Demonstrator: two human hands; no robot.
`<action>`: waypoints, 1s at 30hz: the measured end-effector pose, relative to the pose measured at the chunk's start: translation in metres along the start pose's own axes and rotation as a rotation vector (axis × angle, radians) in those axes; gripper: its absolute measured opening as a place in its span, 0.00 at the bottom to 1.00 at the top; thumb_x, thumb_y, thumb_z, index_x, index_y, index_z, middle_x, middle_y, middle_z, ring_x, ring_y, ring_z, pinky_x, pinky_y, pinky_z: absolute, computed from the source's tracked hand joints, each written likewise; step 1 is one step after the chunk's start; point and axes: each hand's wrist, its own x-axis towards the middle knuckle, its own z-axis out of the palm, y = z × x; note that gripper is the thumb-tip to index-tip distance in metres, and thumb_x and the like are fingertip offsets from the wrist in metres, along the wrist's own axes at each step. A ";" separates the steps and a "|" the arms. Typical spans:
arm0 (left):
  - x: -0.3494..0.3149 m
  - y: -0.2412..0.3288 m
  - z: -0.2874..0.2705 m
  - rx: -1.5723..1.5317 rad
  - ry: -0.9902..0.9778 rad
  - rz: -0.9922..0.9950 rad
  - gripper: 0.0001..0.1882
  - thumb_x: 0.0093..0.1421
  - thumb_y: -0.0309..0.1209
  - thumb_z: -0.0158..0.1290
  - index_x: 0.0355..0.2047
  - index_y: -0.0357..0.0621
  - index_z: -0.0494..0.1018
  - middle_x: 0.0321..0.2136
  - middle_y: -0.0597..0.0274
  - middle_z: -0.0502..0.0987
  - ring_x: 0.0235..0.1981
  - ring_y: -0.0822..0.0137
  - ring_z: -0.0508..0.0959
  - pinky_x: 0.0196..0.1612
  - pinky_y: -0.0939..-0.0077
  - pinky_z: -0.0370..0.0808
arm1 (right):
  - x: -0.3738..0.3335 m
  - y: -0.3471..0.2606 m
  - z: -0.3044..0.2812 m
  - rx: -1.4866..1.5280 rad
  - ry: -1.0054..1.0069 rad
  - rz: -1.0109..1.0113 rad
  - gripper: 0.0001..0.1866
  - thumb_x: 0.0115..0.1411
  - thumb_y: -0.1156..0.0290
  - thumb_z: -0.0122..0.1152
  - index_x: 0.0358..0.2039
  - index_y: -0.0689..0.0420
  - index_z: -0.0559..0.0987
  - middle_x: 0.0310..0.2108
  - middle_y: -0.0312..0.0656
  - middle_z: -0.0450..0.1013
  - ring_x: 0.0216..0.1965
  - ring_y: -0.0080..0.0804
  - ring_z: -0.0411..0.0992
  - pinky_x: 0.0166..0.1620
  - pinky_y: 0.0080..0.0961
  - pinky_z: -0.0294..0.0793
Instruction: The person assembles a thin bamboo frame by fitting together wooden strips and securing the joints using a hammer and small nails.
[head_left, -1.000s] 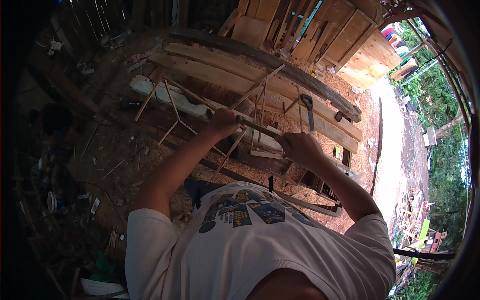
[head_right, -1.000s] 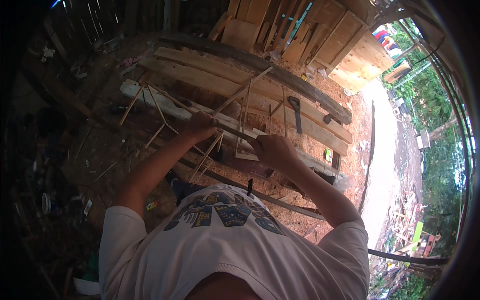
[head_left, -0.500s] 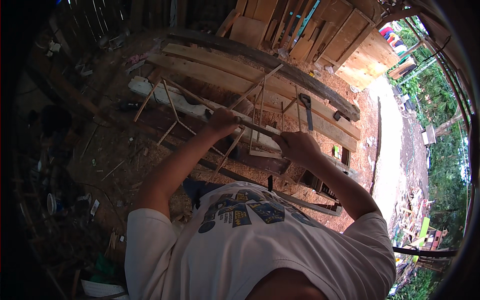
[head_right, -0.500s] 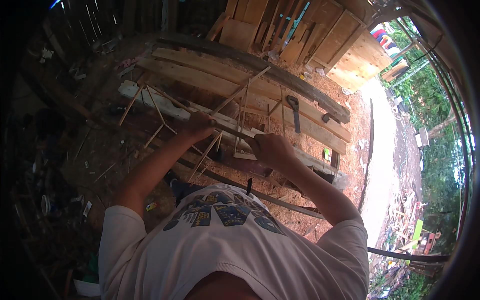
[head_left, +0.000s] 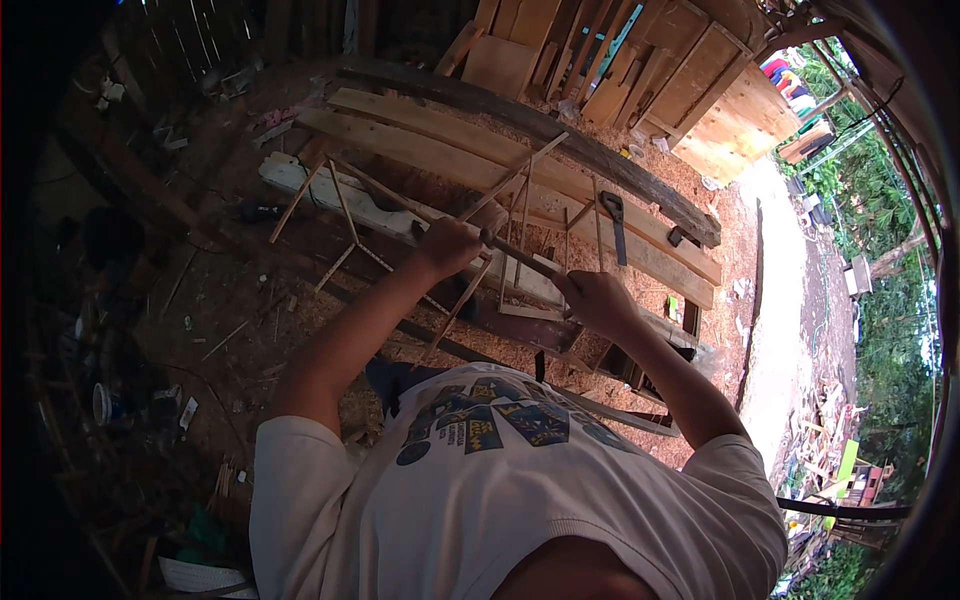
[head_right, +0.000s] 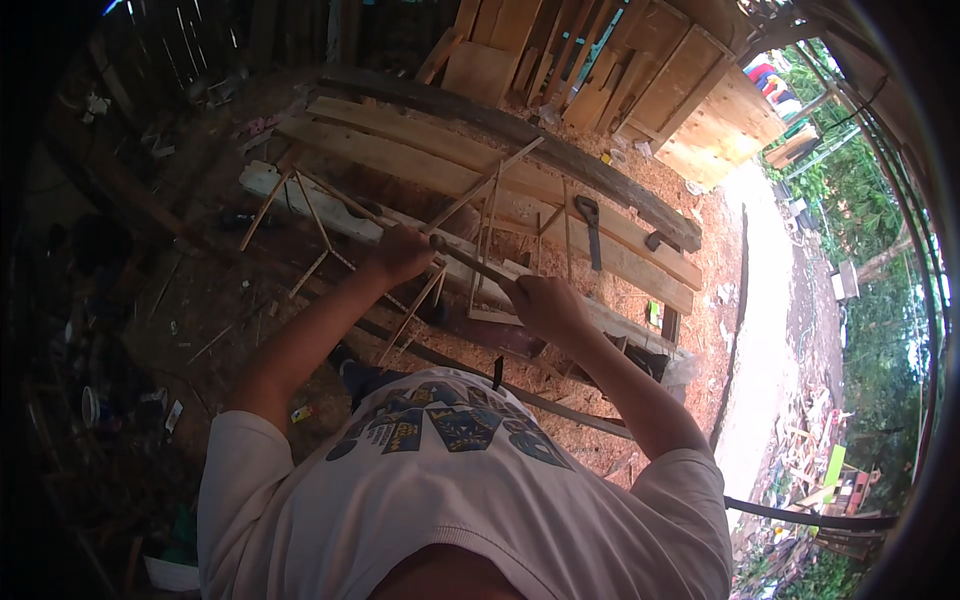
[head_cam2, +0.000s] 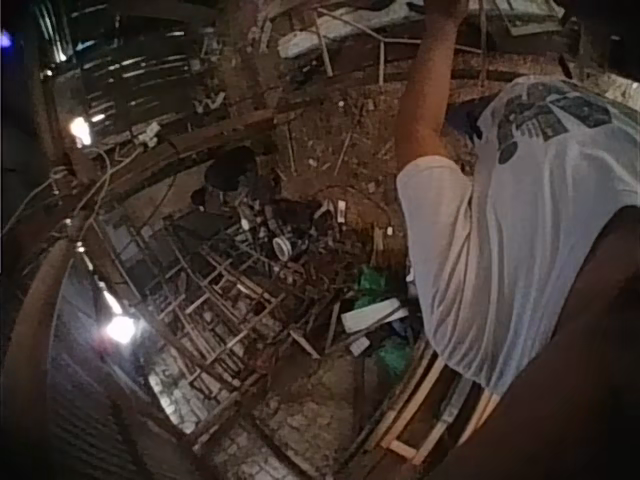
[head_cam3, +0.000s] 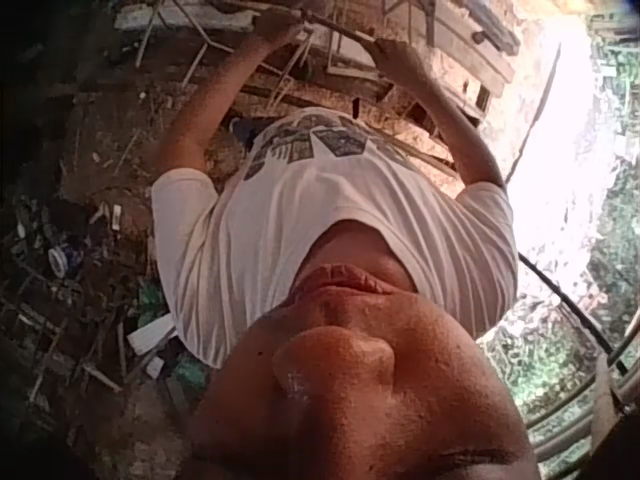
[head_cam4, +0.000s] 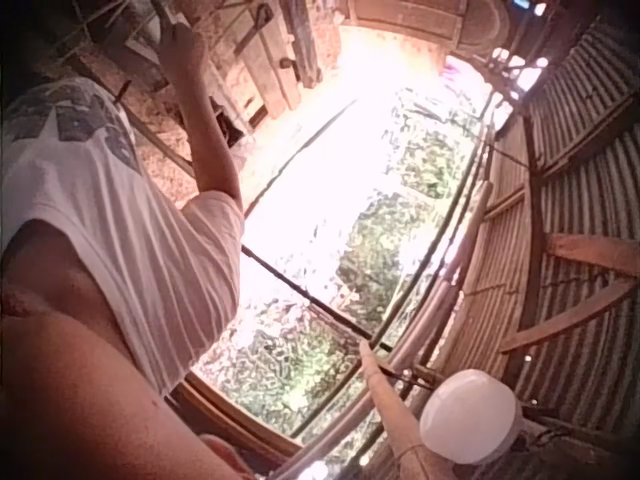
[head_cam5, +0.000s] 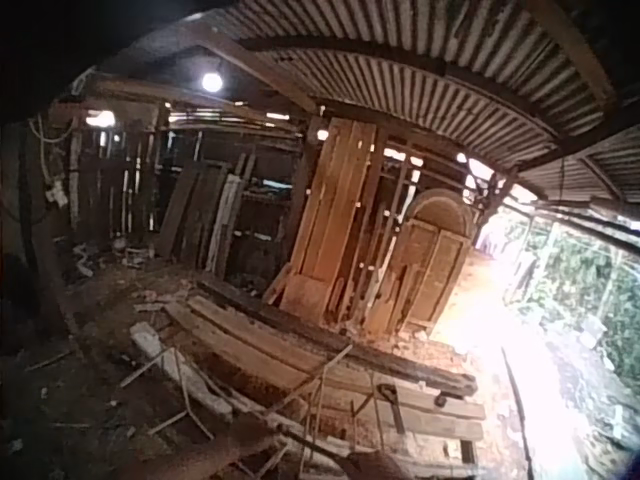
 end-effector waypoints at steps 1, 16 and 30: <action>0.000 -0.001 0.002 0.095 -0.039 0.034 0.08 0.51 0.34 0.57 0.20 0.47 0.82 0.22 0.50 0.82 0.28 0.49 0.85 0.32 0.50 0.80 | 0.001 -0.002 0.002 0.097 0.013 0.058 0.29 0.73 0.46 0.48 0.33 0.59 0.85 0.26 0.54 0.80 0.32 0.54 0.81 0.39 0.51 0.78; 0.000 0.002 0.002 0.173 -0.190 0.019 0.07 0.53 0.32 0.56 0.22 0.48 0.82 0.23 0.53 0.83 0.29 0.52 0.86 0.35 0.53 0.81 | 0.078 -0.003 0.099 0.799 0.008 0.027 0.15 0.62 0.66 0.71 0.48 0.54 0.86 0.25 0.33 0.74 0.27 0.21 0.69 0.33 0.28 0.70; -0.001 0.005 -0.003 0.189 -0.203 0.024 0.08 0.54 0.33 0.56 0.23 0.48 0.83 0.23 0.53 0.83 0.29 0.53 0.86 0.35 0.55 0.82 | 0.090 0.006 0.133 0.694 0.147 -0.024 0.20 0.57 0.57 0.78 0.44 0.56 0.84 0.22 0.37 0.73 0.25 0.26 0.69 0.30 0.32 0.72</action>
